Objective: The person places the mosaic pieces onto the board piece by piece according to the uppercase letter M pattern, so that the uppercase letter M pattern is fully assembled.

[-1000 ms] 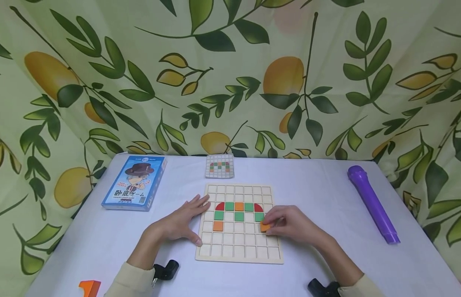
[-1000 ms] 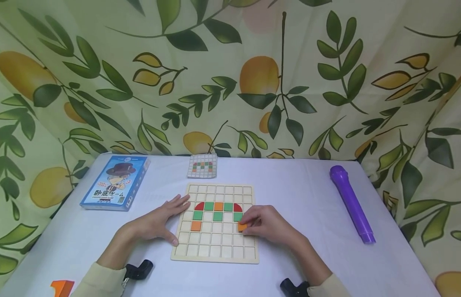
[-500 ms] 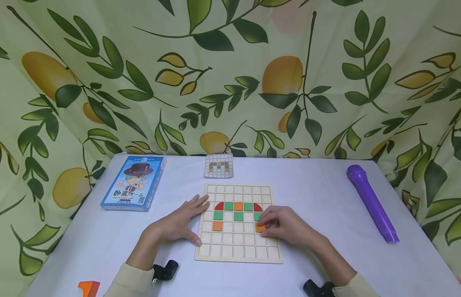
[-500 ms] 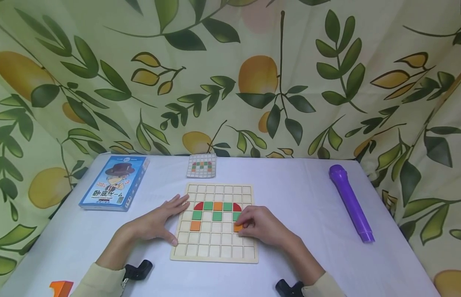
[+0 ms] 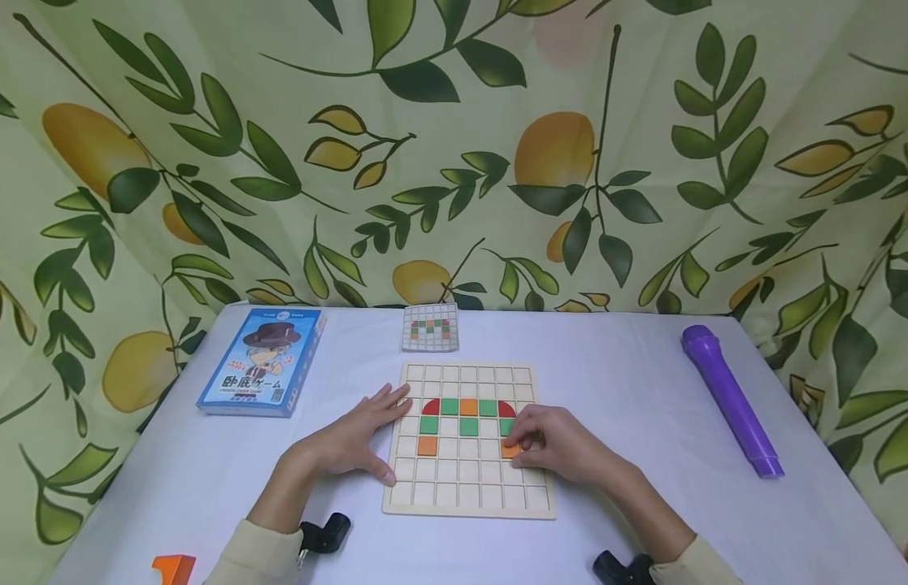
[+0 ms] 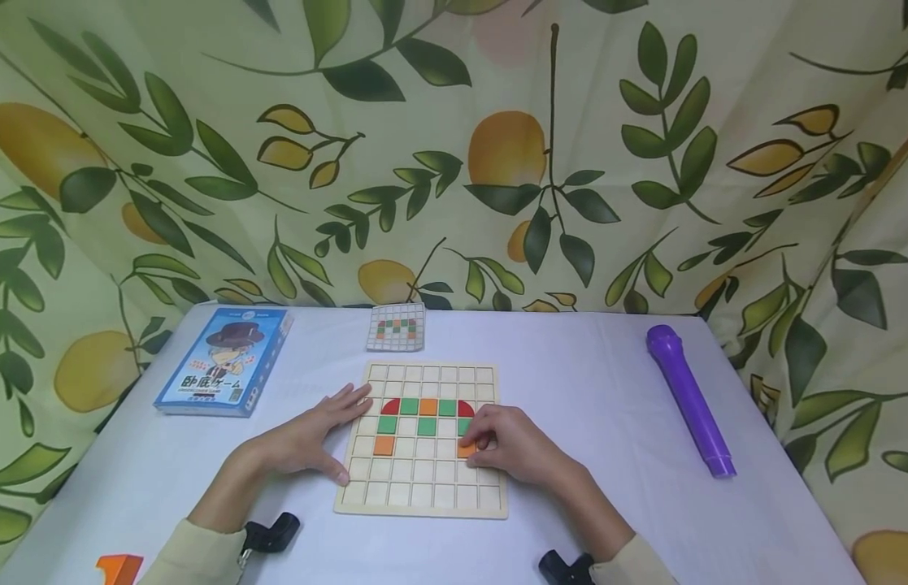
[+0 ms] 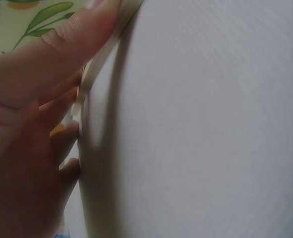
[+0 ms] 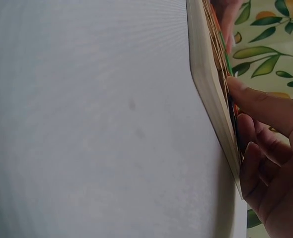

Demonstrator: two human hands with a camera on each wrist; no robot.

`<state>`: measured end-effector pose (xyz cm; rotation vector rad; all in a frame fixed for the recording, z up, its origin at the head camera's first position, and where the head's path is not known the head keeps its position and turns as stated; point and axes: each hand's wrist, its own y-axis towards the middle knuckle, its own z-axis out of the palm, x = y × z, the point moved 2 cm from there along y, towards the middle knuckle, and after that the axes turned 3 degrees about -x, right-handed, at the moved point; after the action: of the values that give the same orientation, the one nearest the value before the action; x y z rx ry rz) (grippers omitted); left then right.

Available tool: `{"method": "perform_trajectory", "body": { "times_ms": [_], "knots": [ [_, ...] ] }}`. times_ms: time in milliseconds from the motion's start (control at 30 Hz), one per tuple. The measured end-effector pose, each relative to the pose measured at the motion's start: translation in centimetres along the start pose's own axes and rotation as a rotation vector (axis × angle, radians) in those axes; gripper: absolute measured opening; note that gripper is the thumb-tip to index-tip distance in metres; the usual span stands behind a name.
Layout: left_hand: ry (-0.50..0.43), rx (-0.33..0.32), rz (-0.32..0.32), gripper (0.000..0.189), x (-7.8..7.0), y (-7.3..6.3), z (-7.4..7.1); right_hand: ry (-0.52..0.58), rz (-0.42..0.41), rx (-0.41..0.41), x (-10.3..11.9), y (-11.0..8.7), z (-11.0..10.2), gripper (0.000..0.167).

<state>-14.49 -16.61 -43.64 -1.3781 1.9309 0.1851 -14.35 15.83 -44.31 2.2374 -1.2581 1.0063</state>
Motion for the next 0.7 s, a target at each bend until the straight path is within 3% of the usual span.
{"method": "perform_trajectory", "body": {
  "times_ms": [400, 700],
  "knots": [
    [0.000, -0.001, -0.007, 0.115, 0.1, 0.1, 0.0, 0.034, -0.024, -0.036, -0.7, -0.5, -1.2, 0.024],
    [-0.003, 0.001, 0.006, 0.116, 0.1, 0.1, -0.2, -0.093, 0.038, -0.109, -1.5, -1.2, -3.1, 0.042]
  ]
}}
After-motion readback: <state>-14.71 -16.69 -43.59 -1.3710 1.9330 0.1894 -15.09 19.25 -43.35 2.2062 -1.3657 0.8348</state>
